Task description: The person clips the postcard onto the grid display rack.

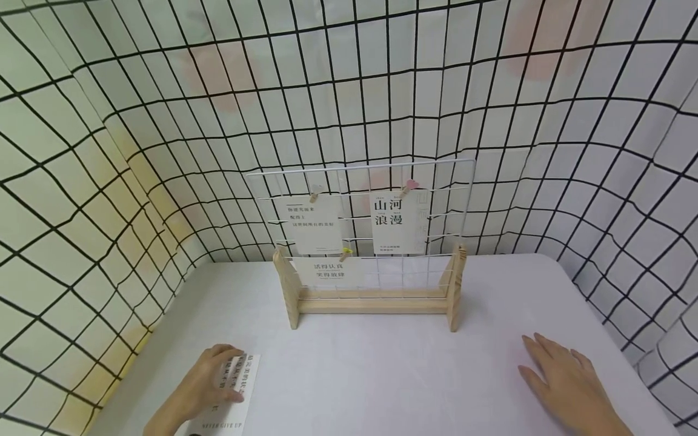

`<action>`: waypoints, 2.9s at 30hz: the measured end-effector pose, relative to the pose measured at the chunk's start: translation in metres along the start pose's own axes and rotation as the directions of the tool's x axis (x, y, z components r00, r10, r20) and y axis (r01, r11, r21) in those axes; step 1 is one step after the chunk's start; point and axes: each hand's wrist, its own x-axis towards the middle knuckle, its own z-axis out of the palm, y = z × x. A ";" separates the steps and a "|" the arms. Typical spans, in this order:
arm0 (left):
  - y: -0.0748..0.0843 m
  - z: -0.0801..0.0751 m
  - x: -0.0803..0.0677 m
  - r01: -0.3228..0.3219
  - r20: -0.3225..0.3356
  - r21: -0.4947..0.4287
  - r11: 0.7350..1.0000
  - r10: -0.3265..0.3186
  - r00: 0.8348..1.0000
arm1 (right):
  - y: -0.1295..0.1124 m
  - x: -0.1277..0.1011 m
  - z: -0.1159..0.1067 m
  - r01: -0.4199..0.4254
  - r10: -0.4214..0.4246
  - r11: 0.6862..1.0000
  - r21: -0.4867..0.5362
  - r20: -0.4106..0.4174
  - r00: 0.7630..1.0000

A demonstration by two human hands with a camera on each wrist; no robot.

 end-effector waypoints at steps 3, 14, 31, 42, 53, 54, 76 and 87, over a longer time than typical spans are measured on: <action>-0.001 -0.001 0.004 -0.013 0.004 0.028 1.000 0.013 1.000 | 0.003 0.000 0.001 0.004 -0.005 1.000 -0.029 -0.030 1.000; -0.006 -0.003 0.009 -0.022 -0.011 0.067 0.998 0.023 1.000 | 0.010 -0.003 0.000 -0.011 0.011 1.000 0.012 -0.063 0.998; 0.013 -0.034 0.013 -0.303 -0.170 -0.185 0.935 0.273 0.947 | 0.002 0.000 -0.007 -0.081 0.080 0.986 0.143 0.014 0.997; 0.015 -0.047 0.011 -0.352 0.035 -0.375 0.858 0.392 0.919 | -0.029 0.003 -0.015 0.106 0.005 0.949 0.297 -0.350 0.937; 0.013 -0.040 0.008 -0.241 0.227 -0.507 0.828 0.398 0.889 | -0.043 0.003 -0.017 0.191 -0.046 0.928 0.320 -0.412 0.910; 0.014 -0.041 0.008 -0.241 0.227 -0.500 0.832 0.394 0.890 | -0.043 0.002 -0.017 0.186 -0.038 0.926 0.328 -0.410 0.911; 0.003 -0.036 0.016 -0.226 0.204 -0.615 0.755 0.429 0.880 | -0.040 0.000 -0.012 0.187 -0.071 0.940 0.286 -0.370 0.926; 0.004 -0.043 0.022 -0.264 0.148 -0.569 0.779 0.413 0.899 | -0.042 -0.002 -0.013 0.182 -0.079 0.945 0.273 -0.347 0.935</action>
